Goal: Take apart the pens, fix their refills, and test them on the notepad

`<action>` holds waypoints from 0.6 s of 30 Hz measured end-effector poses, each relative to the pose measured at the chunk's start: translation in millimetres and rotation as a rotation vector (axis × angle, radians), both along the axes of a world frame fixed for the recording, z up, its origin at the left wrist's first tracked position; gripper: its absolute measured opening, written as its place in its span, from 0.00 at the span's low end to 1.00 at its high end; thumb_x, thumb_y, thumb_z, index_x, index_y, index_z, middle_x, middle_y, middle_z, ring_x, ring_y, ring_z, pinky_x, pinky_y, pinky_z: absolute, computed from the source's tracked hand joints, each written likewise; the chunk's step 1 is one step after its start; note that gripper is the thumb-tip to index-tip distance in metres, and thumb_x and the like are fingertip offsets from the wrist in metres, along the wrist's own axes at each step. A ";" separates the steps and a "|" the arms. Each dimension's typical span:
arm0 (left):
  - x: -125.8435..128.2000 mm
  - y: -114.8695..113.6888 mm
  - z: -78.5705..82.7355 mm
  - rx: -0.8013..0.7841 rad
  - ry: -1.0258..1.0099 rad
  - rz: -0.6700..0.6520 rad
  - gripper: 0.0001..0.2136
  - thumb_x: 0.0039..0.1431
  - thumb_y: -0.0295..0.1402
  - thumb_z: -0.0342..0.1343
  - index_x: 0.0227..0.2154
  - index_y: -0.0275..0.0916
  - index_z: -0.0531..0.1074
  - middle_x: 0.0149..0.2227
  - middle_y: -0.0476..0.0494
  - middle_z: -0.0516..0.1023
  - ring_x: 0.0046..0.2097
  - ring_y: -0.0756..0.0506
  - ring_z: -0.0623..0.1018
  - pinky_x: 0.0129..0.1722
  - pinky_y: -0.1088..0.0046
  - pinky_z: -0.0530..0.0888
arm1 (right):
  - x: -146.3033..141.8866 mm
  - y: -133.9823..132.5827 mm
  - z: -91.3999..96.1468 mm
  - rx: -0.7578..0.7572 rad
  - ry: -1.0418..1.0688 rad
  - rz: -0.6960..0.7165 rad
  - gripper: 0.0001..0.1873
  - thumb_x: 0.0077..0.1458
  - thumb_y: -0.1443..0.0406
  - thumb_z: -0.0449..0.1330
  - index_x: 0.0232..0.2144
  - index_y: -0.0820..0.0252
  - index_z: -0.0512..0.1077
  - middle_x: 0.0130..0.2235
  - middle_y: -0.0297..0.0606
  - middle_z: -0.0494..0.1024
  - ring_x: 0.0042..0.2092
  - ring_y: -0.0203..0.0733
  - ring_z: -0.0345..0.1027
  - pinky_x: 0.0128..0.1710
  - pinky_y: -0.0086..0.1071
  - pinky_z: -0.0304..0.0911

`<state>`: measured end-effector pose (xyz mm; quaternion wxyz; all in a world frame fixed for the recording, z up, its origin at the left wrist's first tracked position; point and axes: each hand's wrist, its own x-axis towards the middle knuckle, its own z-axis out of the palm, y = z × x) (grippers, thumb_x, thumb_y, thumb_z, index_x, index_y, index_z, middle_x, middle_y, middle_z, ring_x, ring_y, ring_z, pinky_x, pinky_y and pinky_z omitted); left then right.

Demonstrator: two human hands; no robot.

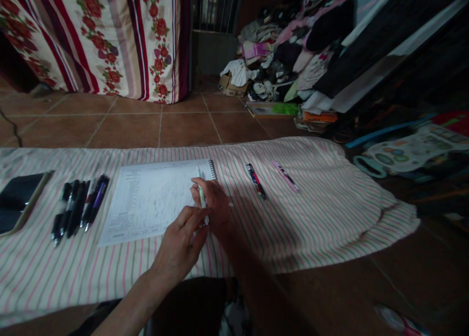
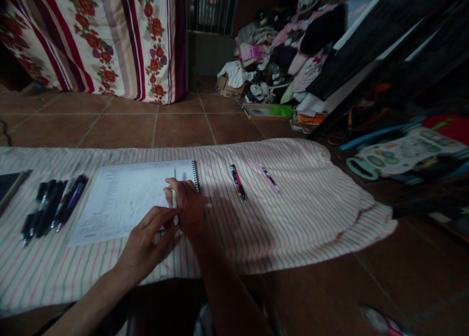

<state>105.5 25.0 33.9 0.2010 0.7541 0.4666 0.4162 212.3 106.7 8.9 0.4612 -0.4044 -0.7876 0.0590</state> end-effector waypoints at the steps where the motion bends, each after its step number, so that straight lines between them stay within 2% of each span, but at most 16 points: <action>1: -0.2 0.3 -0.2 -0.007 0.001 0.003 0.17 0.58 0.22 0.49 0.50 0.43 0.62 0.38 0.46 0.68 0.35 0.51 0.71 0.36 0.73 0.73 | -0.4 0.3 -0.4 0.021 -0.026 -0.027 0.12 0.59 0.64 0.53 0.45 0.57 0.69 0.35 0.38 0.76 0.38 0.40 0.67 0.41 0.33 0.64; 5: -1.2 0.3 -1.7 -0.053 -0.003 0.014 0.16 0.58 0.23 0.50 0.48 0.43 0.63 0.38 0.47 0.68 0.34 0.52 0.71 0.35 0.73 0.73 | -1.2 0.8 -1.8 0.087 -0.088 -0.117 0.11 0.58 0.62 0.55 0.42 0.57 0.72 0.35 0.39 0.75 0.38 0.40 0.65 0.40 0.32 0.63; 10: -0.4 -0.8 -1.8 -0.126 -0.002 0.027 0.14 0.58 0.25 0.50 0.47 0.44 0.64 0.38 0.47 0.69 0.34 0.51 0.72 0.35 0.72 0.73 | 0.3 0.8 -2.4 0.102 -0.086 -0.091 0.11 0.58 0.63 0.55 0.41 0.59 0.72 0.34 0.38 0.75 0.38 0.38 0.66 0.42 0.31 0.64; 18: 2.7 0.1 1.1 -0.106 -0.037 0.018 0.13 0.57 0.24 0.50 0.45 0.42 0.64 0.35 0.48 0.68 0.33 0.51 0.71 0.34 0.73 0.72 | -0.1 -0.4 -3.5 0.110 -0.080 -0.084 0.10 0.58 0.65 0.54 0.39 0.59 0.73 0.32 0.38 0.74 0.37 0.37 0.65 0.40 0.31 0.64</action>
